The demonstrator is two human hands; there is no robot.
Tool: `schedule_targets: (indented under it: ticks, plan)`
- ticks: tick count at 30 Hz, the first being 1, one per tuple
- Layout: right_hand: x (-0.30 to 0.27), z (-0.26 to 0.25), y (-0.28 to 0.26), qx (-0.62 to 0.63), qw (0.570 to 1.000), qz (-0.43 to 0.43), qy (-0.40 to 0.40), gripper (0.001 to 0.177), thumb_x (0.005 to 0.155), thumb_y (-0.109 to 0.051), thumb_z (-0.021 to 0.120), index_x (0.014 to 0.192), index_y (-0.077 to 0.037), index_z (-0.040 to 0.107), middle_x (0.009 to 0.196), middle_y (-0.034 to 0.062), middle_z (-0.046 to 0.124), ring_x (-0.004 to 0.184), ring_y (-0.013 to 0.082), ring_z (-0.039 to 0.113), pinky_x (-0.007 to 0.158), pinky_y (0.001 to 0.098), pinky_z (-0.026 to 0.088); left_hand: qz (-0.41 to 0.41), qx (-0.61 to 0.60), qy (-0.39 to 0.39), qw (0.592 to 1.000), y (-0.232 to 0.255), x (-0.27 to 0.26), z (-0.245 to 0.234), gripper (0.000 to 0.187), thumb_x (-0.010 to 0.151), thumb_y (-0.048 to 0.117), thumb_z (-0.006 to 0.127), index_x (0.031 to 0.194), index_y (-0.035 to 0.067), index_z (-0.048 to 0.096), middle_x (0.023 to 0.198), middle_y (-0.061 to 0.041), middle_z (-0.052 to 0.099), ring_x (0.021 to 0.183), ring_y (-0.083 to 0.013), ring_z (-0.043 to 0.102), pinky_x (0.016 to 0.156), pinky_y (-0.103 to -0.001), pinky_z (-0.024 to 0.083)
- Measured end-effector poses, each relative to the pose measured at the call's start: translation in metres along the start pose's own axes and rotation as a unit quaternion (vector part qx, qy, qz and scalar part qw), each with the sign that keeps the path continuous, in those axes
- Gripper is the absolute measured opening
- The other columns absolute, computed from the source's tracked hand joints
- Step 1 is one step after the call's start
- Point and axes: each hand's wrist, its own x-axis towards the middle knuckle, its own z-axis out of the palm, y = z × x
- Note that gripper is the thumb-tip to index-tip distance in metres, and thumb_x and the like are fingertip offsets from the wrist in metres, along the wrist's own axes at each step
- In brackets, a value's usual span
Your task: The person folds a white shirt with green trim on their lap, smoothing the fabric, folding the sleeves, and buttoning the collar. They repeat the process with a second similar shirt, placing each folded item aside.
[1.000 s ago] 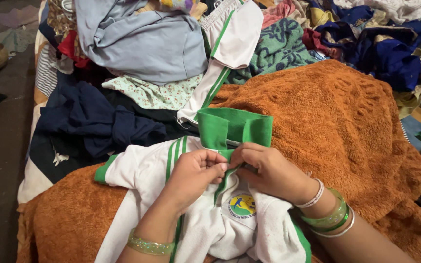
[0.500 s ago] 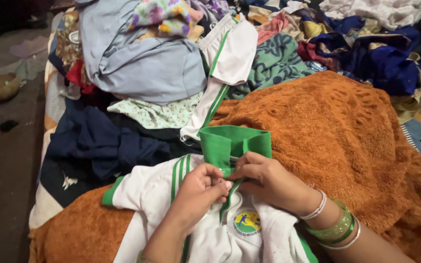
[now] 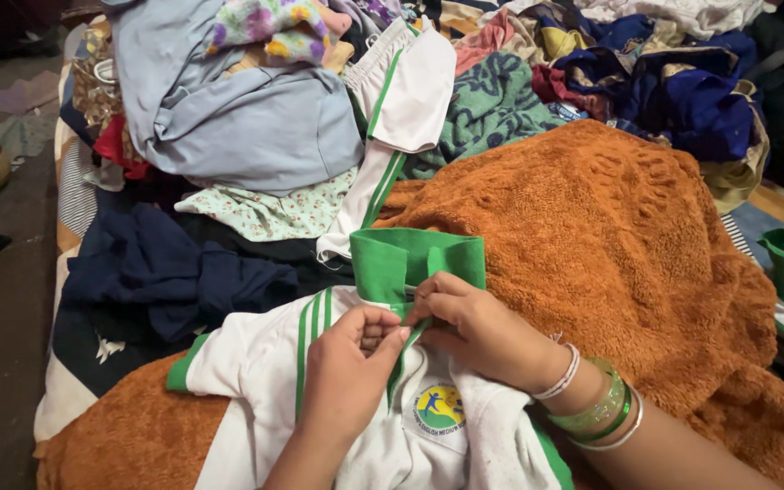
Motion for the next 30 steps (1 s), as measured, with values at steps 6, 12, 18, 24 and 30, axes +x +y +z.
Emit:
schedule_targets:
  ticks: [6,12,18,24,30]
  plan:
    - [-0.002,-0.005,0.000,0.000,0.999,-0.032,0.034,0.022,0.077,0.000,0.080,0.096,-0.003,0.069,0.107,0.0067,0.065,0.102,0.0205,0.070,0.086,0.0294,0.059,0.044,-0.168,-0.066,0.983,-0.006,0.003,0.000,0.030,0.088,-0.002,0.073,0.109,0.003,0.053,0.087,-0.004,0.067,0.075,-0.0064,0.062,0.067,-0.021,0.051]
    - [-0.006,-0.013,0.000,0.030,0.999,-0.016,-0.024,0.020,0.081,0.003,0.076,0.100,-0.004,0.075,0.112,0.0070,0.064,0.101,0.0202,0.069,0.084,0.0302,0.058,0.005,-0.238,-0.093,0.967,-0.015,0.005,-0.005,0.035,0.085,-0.004,0.073,0.108,0.005,0.048,0.084,-0.006,0.066,0.067,-0.0070,0.058,0.056,-0.021,0.045]
    - [-0.004,-0.018,-0.004,0.051,0.995,-0.070,-0.040,0.019,0.085,0.005,0.072,0.101,-0.004,0.069,0.115,0.0085,0.064,0.110,0.0228,0.067,0.095,0.0331,0.055,0.000,-0.235,-0.091,0.968,-0.013,0.004,-0.007,0.036,0.085,-0.005,0.073,0.107,0.006,0.046,0.082,-0.006,0.066,0.067,-0.0070,0.059,0.057,-0.020,0.046]
    - [-0.004,-0.010,-0.002,0.047,0.998,-0.032,-0.015,0.020,0.081,0.003,0.075,0.099,-0.005,0.071,0.106,0.0073,0.068,0.101,0.0226,0.071,0.086,0.0321,0.059,0.018,-0.256,-0.110,0.960,-0.020,0.004,-0.004,0.034,0.088,-0.007,0.070,0.108,0.005,0.046,0.086,-0.007,0.068,0.074,-0.0068,0.063,0.064,-0.019,0.051]
    - [-0.003,-0.010,0.002,-0.005,0.999,-0.032,0.003,0.023,0.076,0.001,0.079,0.097,-0.005,0.070,0.101,0.0058,0.073,0.097,0.0232,0.072,0.086,0.0325,0.058,-0.015,-0.243,-0.114,0.963,-0.020,0.006,-0.003,0.032,0.088,-0.005,0.070,0.108,0.005,0.047,0.085,-0.008,0.069,0.073,-0.0070,0.064,0.064,-0.020,0.051]
